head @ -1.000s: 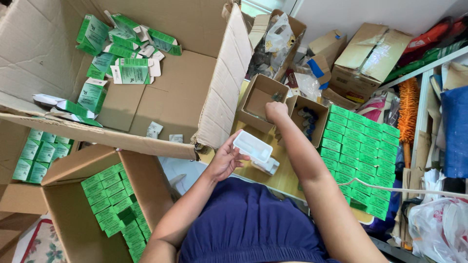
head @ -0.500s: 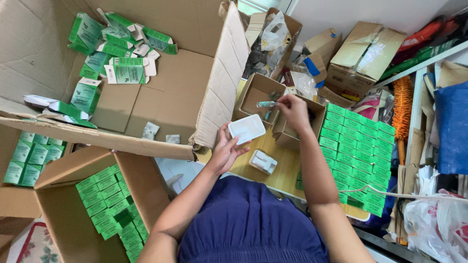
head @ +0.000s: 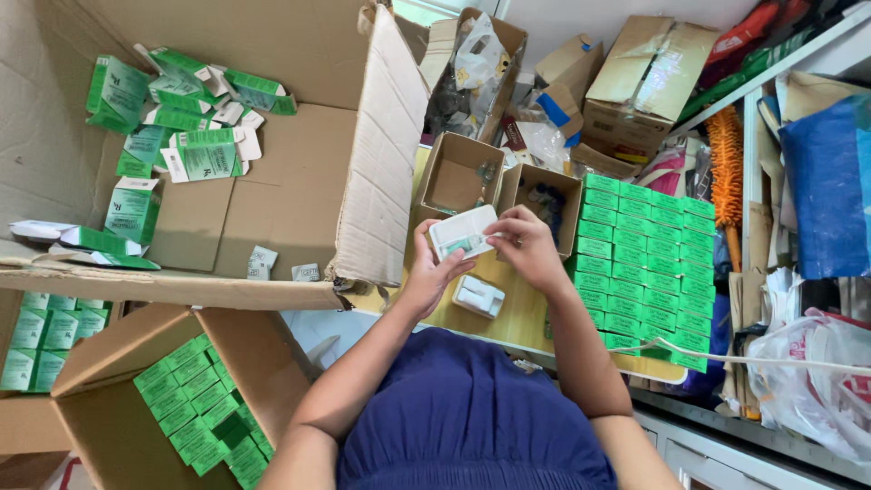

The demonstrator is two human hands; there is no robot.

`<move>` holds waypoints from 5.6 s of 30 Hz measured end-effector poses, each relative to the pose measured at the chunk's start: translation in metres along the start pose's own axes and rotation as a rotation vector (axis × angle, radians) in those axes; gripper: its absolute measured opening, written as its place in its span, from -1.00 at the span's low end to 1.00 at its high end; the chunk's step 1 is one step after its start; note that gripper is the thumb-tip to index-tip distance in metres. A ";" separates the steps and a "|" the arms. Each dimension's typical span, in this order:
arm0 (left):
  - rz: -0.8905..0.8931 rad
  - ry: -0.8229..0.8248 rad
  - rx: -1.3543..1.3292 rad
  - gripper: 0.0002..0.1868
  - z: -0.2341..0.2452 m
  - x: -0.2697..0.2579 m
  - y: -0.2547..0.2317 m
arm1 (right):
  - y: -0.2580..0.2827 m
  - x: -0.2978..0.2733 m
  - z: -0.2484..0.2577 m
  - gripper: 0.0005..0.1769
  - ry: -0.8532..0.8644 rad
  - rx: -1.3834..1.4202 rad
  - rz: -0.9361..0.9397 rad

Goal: The person repeatedly picks small white blister packs and green boxes from a large cardboard box, places them into smaller green boxes, and stacks the filled boxes on a table. The person handles items one at a time and arranges them in neat rows.

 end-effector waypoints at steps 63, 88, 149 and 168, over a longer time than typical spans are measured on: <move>0.239 -0.303 0.029 -0.44 0.080 -0.011 0.057 | -0.130 0.086 -0.022 -0.83 -0.033 -0.618 -0.024; 0.224 -0.382 0.042 -0.47 0.093 -0.059 0.042 | -0.243 0.066 0.045 -0.89 -0.109 -1.315 -0.367; -0.423 -0.554 0.151 -0.82 0.033 -0.141 0.010 | 0.028 -0.055 -0.112 -0.69 0.694 0.384 -0.090; -0.161 0.088 1.620 -0.43 0.083 0.058 -0.321 | -0.083 0.008 0.005 -0.68 0.061 0.265 -0.283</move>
Point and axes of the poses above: each hand's wrist, its own x-axis towards the middle knuckle, its own z-axis out of the back of the hand, y = z × x, the point moved 8 cm from there along x, towards the middle knuckle, and after that the axes turned 6 degrees about -z, right-handed, at the moved point
